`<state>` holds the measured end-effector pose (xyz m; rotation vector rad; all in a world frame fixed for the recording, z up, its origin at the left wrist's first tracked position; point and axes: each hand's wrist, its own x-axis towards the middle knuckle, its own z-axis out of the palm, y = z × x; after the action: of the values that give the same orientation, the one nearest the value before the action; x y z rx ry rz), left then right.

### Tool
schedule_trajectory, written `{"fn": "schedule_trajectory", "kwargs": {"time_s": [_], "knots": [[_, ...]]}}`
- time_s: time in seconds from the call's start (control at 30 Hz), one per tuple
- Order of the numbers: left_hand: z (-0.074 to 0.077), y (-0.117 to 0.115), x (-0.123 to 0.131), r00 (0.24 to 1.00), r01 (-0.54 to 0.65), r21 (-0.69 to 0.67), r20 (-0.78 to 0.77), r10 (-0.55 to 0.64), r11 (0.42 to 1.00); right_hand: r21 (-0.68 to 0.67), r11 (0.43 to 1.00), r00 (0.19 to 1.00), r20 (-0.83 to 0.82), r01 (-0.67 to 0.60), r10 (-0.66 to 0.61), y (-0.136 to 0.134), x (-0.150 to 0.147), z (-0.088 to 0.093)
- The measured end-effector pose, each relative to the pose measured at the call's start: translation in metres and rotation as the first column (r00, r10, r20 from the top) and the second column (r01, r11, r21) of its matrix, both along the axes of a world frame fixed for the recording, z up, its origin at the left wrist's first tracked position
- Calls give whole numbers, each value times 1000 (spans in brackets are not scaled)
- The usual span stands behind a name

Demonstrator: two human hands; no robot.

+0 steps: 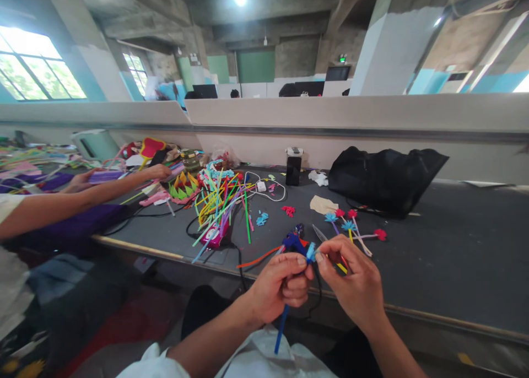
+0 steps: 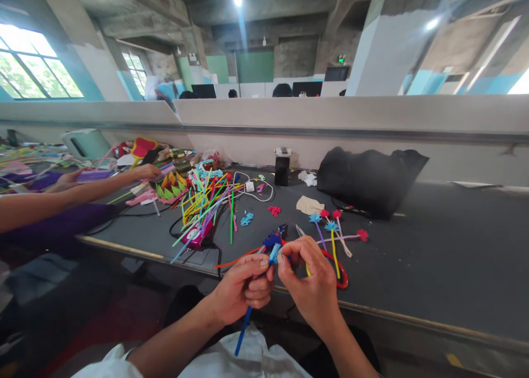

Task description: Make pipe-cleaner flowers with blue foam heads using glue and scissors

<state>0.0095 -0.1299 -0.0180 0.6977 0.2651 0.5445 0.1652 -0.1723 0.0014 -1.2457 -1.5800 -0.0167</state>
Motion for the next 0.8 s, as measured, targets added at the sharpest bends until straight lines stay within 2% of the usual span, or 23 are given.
{"fn": "schedule_trajectory", "kwargs": {"time_s": [0.23, 0.4, 0.57, 0.67, 0.8], "knots": [[-2, 1, 0, 1000, -3, -8, -1, 3, 1000, -68, 997, 998, -58, -19, 15, -2, -1, -5], [0, 0, -1, 1000, -9, -9, 7, 9, 1000, -129, 985, 966, -248, -113, 78, -3, 2, -12], [0, 0, -1, 1000, -24, -26, 5, 24, 999, -43, 980, 926, -339, -192, 167, -3, 4, -15], [0, 1, -1, 999, -48, -48, 10, 48, 998, 18, 979, 927, -317, -205, 200, -5, 4, -15], [1, 2, -1, 998, -49, -66, 24, 51, 997, 28, 990, 966, -218, -136, 139, -5, 3, -15]]}}
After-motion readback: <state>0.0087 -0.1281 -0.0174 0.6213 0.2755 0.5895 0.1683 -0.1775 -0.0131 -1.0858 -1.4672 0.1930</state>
